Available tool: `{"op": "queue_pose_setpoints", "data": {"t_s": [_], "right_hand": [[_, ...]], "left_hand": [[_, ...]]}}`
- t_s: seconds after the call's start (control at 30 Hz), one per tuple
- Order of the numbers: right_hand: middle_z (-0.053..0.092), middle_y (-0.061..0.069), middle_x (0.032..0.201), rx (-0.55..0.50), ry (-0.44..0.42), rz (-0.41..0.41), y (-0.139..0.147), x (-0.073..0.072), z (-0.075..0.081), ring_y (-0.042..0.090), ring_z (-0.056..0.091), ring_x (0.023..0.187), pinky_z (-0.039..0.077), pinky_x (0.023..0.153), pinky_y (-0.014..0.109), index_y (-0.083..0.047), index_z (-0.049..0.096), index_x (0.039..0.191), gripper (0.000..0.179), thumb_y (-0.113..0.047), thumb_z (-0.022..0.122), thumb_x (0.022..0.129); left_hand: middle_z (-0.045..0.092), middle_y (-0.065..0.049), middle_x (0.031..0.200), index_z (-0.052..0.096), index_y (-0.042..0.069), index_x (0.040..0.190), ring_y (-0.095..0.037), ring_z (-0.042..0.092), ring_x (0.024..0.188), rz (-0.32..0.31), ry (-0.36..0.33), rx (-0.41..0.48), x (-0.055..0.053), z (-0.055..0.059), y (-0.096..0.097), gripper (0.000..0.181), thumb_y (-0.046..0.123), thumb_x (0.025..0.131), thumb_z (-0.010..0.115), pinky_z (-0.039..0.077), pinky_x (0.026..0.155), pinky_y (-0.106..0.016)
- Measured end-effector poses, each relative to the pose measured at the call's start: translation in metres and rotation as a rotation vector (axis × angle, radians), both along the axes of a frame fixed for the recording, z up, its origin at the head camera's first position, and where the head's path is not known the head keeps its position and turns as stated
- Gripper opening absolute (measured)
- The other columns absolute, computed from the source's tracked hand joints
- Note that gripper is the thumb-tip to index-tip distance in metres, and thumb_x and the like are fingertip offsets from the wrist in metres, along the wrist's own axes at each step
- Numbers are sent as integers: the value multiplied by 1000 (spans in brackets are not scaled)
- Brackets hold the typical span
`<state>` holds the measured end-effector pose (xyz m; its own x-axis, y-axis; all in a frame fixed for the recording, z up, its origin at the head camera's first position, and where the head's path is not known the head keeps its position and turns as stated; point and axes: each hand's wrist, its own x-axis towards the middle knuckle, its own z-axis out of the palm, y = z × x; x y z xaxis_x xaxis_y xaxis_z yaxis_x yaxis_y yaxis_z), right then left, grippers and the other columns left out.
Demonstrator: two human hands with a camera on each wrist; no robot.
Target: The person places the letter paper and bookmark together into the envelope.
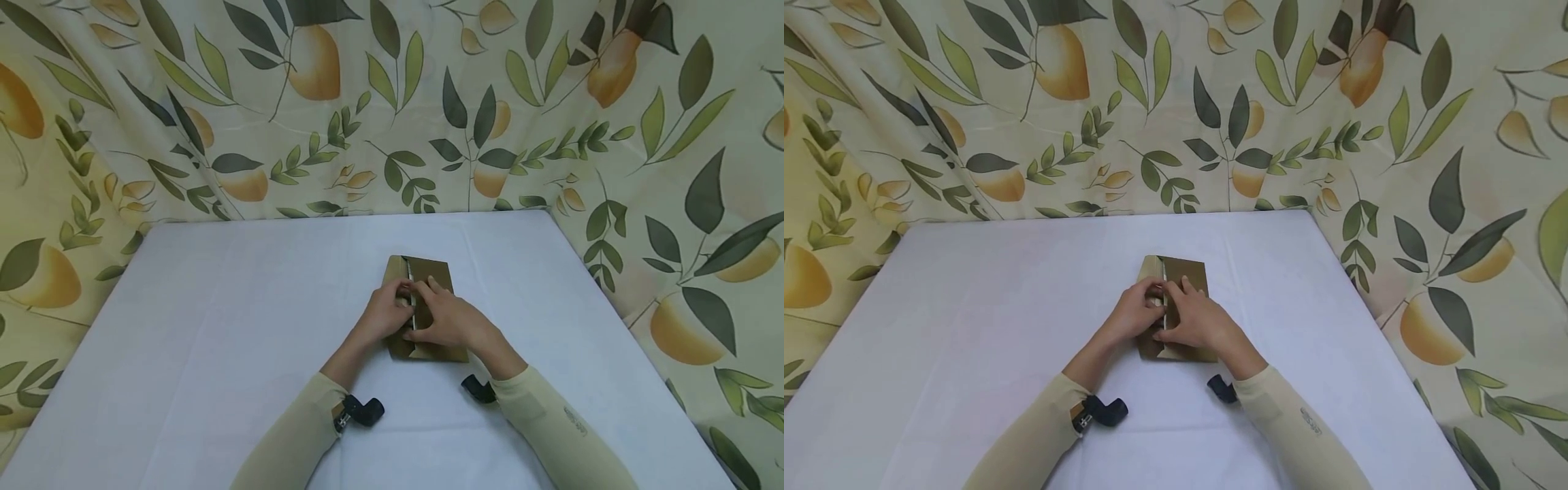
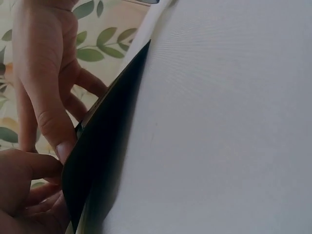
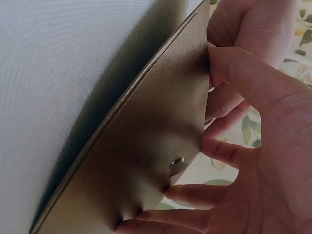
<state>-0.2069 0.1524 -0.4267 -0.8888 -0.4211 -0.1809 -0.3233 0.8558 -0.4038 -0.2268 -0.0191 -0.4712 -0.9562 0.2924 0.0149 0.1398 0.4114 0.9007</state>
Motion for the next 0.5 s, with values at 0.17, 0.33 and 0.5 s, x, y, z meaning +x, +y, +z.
{"op": "queue_pose_setpoints", "data": {"t_s": [0.17,0.33,0.5], "right_hand": [[21,31,164,-13,-6,1,1,-1,-2,57,39,138,48,94,65,-18,37,156,92,-54,82,84],[22,31,163,-23,-1,3,0,1,-4,51,46,135,50,93,62,-16,40,154,88,-53,81,85],[24,31,163,-18,12,-4,0,1,-2,51,47,134,50,93,62,-17,42,152,87,-52,83,84]], "left_hand": [[72,-11,120,60,4,138,-18,70,90,-5,-12,-40,-1,5,-3,48,2,90,66,54,84,-38],[71,-11,118,60,4,140,-17,72,77,-15,-64,4,-2,11,-13,46,4,94,61,57,74,-34],[69,-15,117,62,1,136,-19,72,74,-33,-107,90,-8,18,-32,37,3,99,60,58,71,-33]]}}
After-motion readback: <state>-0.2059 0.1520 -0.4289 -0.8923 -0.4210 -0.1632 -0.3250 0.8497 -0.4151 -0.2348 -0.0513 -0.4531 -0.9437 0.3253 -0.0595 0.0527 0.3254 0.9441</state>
